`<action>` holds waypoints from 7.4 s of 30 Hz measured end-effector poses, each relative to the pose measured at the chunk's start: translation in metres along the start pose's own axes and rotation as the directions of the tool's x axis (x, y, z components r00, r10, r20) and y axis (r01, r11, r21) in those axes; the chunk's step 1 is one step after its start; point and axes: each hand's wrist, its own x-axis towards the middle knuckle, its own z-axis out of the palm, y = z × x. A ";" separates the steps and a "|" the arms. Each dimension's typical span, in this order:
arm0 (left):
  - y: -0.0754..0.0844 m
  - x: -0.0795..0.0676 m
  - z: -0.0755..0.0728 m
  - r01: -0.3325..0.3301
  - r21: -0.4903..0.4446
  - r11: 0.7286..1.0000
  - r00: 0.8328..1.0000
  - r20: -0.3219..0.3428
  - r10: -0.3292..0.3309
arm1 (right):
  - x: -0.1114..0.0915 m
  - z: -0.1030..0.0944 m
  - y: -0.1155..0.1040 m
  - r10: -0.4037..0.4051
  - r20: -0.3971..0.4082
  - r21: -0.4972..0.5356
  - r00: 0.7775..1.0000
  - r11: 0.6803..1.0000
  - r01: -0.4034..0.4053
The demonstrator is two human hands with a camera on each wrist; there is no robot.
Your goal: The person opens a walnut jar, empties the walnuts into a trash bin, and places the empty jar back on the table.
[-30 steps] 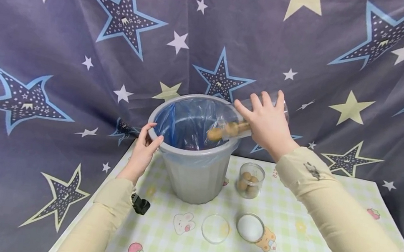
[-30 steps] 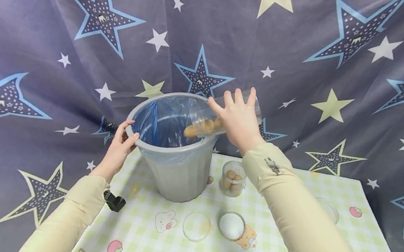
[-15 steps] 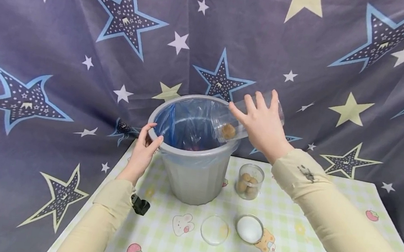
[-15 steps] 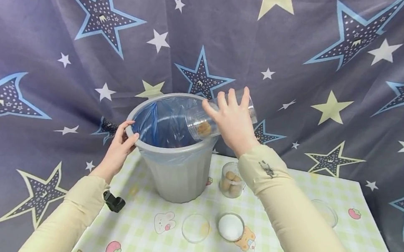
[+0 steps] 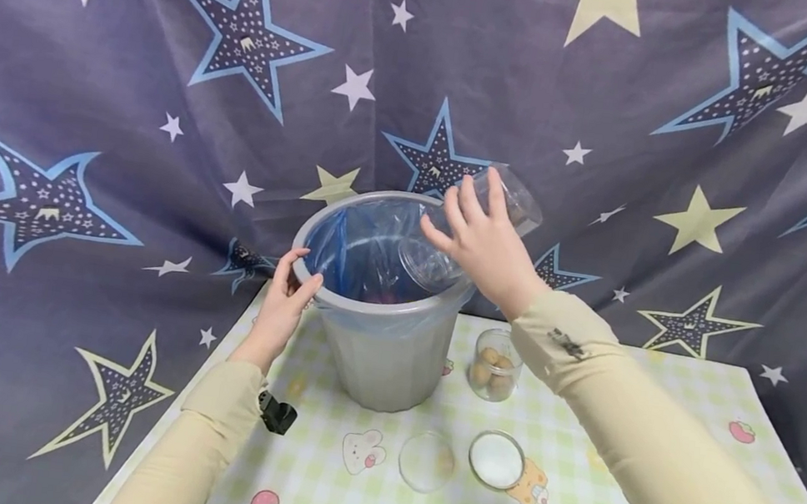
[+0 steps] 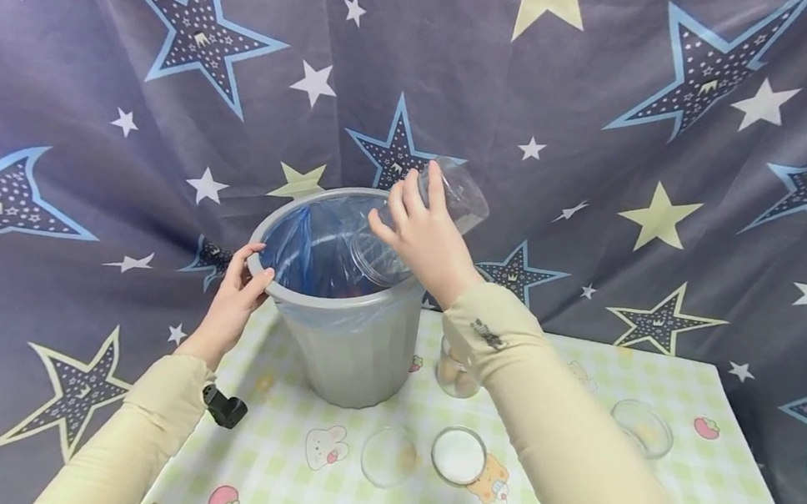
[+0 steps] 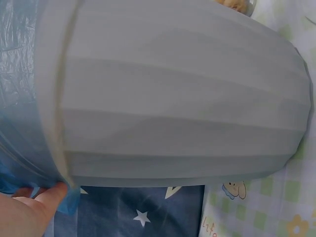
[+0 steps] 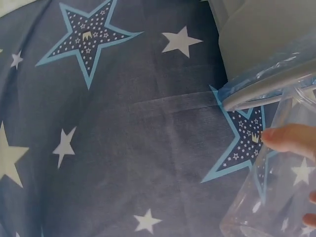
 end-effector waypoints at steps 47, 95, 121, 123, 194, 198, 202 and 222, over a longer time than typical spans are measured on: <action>0.000 0.000 0.007 0.007 -0.001 1.000 0.999 -0.039 -0.007 | -0.148 0.046 -0.011 0.560 0.589 0.730 0.582 -0.060 -0.681; 0.000 0.001 0.010 0.017 -0.062 0.998 0.999 -0.026 -0.019 | -0.256 0.146 -0.100 0.387 0.875 0.424 0.292 -0.318 -0.848; -0.004 -0.001 0.011 -0.018 -0.060 0.998 0.999 -0.039 0.016 | -0.268 0.148 -0.119 0.308 0.931 0.336 0.197 -0.507 -0.794; -0.003 -0.001 0.011 -0.010 -0.067 0.998 0.999 -0.031 0.008 | -0.269 0.148 -0.120 0.309 0.931 0.336 0.194 -0.515 -0.789; -0.006 0.001 0.013 0.053 -0.113 0.992 0.998 -0.022 -0.056 | -0.177 0.154 -0.166 0.045 0.929 0.325 0.366 -0.570 -0.754; -0.004 -0.001 0.012 0.050 -0.132 0.990 0.998 -0.018 -0.053 | -0.174 0.158 -0.173 0.063 0.923 0.335 0.379 -0.611 -0.717; -0.004 -0.001 0.011 0.039 -0.154 0.987 0.999 -0.017 -0.042 | -0.170 0.163 -0.180 0.068 0.918 0.336 0.391 -0.657 -0.675; -0.003 0.001 0.014 0.041 -0.129 0.991 0.999 -0.014 -0.043 | -0.173 0.156 -0.185 0.232 0.905 0.423 0.356 -0.573 -0.702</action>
